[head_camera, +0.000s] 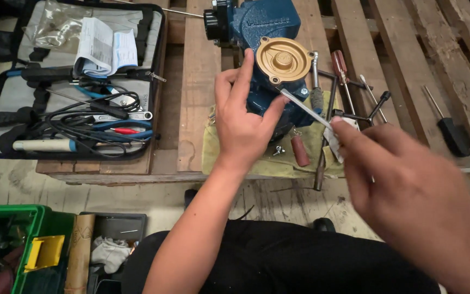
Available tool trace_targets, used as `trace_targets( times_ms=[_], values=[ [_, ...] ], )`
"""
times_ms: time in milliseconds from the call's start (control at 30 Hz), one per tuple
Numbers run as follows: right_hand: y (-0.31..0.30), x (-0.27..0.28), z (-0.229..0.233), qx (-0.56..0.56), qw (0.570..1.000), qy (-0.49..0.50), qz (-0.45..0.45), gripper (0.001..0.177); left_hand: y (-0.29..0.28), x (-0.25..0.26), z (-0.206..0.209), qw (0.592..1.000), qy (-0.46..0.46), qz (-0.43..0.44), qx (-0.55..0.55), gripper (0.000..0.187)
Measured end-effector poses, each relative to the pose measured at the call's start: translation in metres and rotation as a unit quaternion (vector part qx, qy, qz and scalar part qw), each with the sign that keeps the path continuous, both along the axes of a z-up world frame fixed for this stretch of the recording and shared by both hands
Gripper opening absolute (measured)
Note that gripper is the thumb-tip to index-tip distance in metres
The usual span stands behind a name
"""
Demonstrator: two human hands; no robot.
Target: Removing the cover and internal gear of a water pump using screwdrivers and prying tools.
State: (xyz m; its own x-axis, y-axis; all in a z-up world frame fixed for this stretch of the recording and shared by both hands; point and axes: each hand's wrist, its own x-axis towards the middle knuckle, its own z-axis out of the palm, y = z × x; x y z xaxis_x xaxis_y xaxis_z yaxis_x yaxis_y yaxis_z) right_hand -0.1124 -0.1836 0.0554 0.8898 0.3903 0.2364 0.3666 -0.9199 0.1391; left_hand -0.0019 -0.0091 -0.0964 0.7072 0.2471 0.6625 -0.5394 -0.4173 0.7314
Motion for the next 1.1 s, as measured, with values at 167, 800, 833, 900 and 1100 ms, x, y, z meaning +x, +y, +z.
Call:
trace_targets(
  times_ms=[167, 800, 833, 900, 1100],
  values=[
    [-0.002, -0.01, -0.006, -0.098, 0.99, -0.098, 0.008, 0.042, 0.001, 0.002, -0.002, 1.0, -0.021, 0.009, 0.008, 0.08],
    [-0.008, -0.002, 0.007, -0.189, 0.982, 0.013, 0.004, 0.057, 0.002, 0.0, -0.002, 1.0, -0.029, -0.007, 0.005, 0.08],
    [-0.008, 0.0, 0.008, -0.19, 0.982, 0.013, 0.004, 0.057, 0.001, 0.0, -0.002, 1.0, -0.029, -0.006, 0.004, 0.08],
    [-0.009, 0.003, 0.008, -0.176, 0.984, -0.027, -0.028, 0.05, 0.001, 0.0, -0.001, 0.999, -0.031, -0.009, 0.005, 0.08],
    [-0.008, 0.002, -0.027, 0.03, 0.999, -0.02, 0.006, 0.048, 0.001, 0.003, -0.003, 0.999, -0.028, 0.012, 0.019, 0.082]
  ],
)
